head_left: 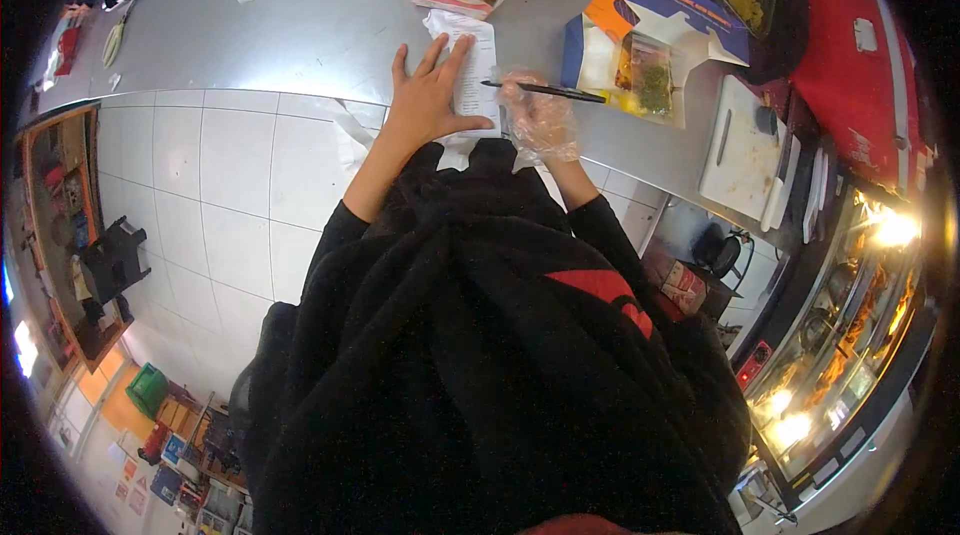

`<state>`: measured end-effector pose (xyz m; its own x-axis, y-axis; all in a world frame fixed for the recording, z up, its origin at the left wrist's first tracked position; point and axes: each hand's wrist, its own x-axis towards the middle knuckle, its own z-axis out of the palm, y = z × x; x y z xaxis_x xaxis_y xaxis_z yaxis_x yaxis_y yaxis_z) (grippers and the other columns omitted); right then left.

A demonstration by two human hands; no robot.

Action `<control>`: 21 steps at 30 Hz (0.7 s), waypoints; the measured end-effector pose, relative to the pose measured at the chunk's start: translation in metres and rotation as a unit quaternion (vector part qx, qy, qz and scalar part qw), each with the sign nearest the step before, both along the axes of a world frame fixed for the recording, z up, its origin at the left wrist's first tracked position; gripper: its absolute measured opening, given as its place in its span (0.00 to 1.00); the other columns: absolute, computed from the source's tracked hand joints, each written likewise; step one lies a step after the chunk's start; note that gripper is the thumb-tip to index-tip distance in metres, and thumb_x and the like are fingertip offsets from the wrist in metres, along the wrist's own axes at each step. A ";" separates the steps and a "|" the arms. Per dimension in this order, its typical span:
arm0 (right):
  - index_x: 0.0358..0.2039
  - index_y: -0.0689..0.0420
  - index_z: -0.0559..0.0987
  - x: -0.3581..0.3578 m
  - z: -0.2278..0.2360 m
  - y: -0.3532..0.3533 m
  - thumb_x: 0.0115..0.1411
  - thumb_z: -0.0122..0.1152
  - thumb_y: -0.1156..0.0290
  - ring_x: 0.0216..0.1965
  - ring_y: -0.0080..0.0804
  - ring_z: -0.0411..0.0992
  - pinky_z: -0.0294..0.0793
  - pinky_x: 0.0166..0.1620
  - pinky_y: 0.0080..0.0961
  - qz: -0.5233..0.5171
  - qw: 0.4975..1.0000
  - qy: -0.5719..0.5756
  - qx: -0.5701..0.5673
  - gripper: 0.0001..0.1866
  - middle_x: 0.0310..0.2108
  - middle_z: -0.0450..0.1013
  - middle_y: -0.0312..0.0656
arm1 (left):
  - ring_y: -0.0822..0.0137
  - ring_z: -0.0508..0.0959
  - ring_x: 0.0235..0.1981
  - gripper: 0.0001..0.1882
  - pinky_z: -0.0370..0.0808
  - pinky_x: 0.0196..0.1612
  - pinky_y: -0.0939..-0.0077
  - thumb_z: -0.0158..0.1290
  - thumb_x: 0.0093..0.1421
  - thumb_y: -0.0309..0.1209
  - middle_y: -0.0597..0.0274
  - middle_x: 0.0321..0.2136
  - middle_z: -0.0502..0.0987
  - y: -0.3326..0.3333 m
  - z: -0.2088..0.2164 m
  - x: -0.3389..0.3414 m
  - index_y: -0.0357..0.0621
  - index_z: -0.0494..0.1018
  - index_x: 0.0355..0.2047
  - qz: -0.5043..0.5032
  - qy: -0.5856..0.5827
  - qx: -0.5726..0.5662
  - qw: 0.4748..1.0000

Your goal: The person assembles a food order by placing rice, fried chicken, and scrambled eggs into a bento-style container. They use a knife to cut the chicken, a spoon to scoop the eggs, and a pen to mark a receipt. The person also handles packaging materials and places the completed meal into a box.

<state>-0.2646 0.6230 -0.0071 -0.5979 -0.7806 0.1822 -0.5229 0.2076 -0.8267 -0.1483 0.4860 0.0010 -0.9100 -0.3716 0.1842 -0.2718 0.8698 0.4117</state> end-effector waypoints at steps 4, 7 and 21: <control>0.31 0.58 0.74 0.004 0.003 -0.006 0.54 0.50 0.64 0.33 0.44 0.69 0.67 0.38 0.34 0.021 0.999 0.043 -0.012 0.11 0.30 0.71 0.46 | 0.63 0.56 0.57 0.56 0.39 0.54 0.44 0.53 0.31 0.64 0.55 0.47 0.66 0.000 0.004 0.000 0.47 0.49 0.57 0.000 -0.019 0.005 1.000; 0.30 0.58 0.74 0.004 -0.003 -0.006 0.54 0.51 0.64 0.33 0.43 0.69 0.68 0.38 0.33 0.030 0.998 0.031 -0.035 0.11 0.30 0.72 0.44 | 0.63 0.56 0.57 0.56 0.38 0.54 0.44 0.53 0.31 0.64 0.56 0.48 0.66 0.000 0.002 0.000 0.47 0.49 0.57 -0.002 -0.009 0.001 1.000; 0.32 0.57 0.73 0.003 -0.004 -0.006 0.54 0.50 0.63 0.32 0.43 0.69 0.67 0.38 0.36 0.026 0.998 0.063 -0.015 0.11 0.31 0.71 0.46 | 0.63 0.55 0.57 0.56 0.39 0.54 0.44 0.53 0.31 0.64 0.56 0.47 0.67 -0.001 0.001 0.002 0.47 0.48 0.57 -0.002 -0.025 0.001 1.000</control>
